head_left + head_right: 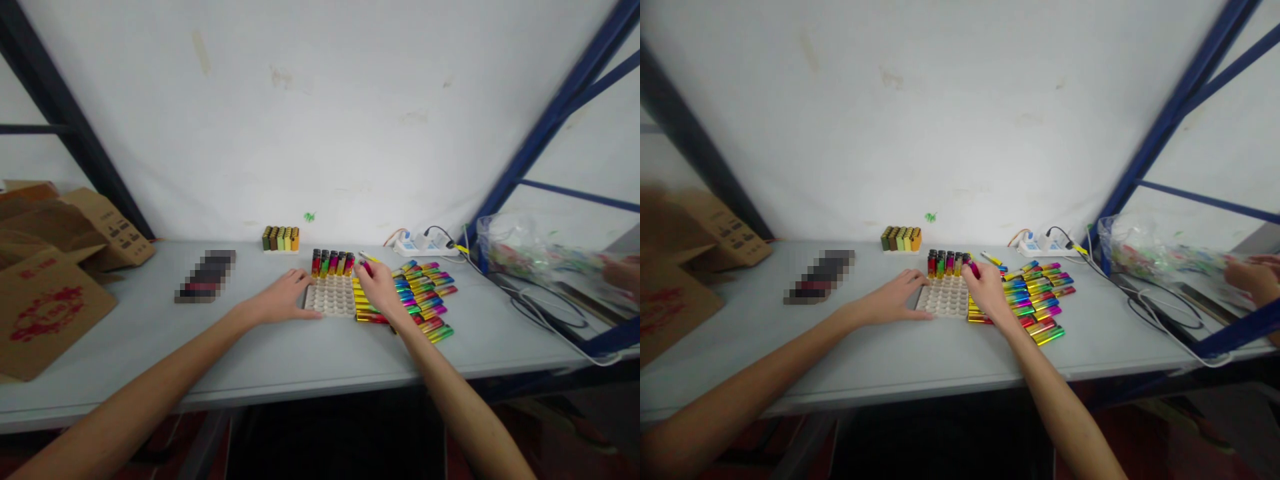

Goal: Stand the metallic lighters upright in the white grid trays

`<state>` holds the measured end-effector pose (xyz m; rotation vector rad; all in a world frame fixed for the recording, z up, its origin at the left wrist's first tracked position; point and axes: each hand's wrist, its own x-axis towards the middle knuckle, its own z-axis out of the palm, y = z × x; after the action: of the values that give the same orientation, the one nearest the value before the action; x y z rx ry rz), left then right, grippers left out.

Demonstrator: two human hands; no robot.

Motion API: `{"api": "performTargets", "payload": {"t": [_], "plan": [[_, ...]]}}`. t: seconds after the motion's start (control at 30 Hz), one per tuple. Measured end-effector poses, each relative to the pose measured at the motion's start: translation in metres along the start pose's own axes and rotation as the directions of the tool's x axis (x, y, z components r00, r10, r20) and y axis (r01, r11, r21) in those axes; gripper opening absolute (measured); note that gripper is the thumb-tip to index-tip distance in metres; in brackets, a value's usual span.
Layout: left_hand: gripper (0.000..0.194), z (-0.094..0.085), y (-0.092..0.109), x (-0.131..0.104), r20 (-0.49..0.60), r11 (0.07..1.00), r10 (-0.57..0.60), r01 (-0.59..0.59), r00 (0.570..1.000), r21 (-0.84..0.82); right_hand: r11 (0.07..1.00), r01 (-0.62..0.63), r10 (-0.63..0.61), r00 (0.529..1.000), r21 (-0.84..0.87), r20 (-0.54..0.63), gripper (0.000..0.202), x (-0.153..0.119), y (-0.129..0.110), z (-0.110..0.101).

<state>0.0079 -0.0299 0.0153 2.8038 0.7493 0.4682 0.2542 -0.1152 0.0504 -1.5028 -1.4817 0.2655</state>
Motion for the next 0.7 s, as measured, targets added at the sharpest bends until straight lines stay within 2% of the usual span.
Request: {"api": "performTargets", "payload": {"t": [0.2,0.3,0.4,0.53,0.63,0.7], "plan": [[0.079,0.001,-0.001,0.0,0.007,1.0,0.0,0.0,1.0,0.005,1.0,0.01,-0.01,1.0,-0.012,0.016,0.05,0.002,0.006,0.0],[0.078,0.0,-0.001,0.0,-0.003,1.0,0.009,-0.009,1.0,0.0,0.998,0.068,-0.069,0.995,0.017,0.065,0.046,0.003,0.01,0.0],[0.078,0.0,0.0,0.0,-0.004,1.0,0.01,-0.01,1.0,-0.003,0.989,0.139,-0.147,0.975,0.056,0.164,0.041,0.004,0.015,0.0],[0.08,0.0,0.001,0.0,0.011,1.0,-0.004,0.004,1.0,0.012,0.952,0.291,-0.271,0.946,-0.098,0.18,0.049,0.007,0.016,-0.007],[0.081,0.0,0.002,0.0,0.019,1.0,-0.005,0.005,1.0,0.021,0.937,0.26,-0.215,0.956,-0.234,0.2,0.052,0.015,0.012,-0.013],[0.081,-0.001,0.003,-0.001,0.022,1.0,-0.003,0.003,1.0,0.026,0.945,0.224,-0.172,0.959,-0.237,0.224,0.05,0.024,0.008,-0.014]]}}
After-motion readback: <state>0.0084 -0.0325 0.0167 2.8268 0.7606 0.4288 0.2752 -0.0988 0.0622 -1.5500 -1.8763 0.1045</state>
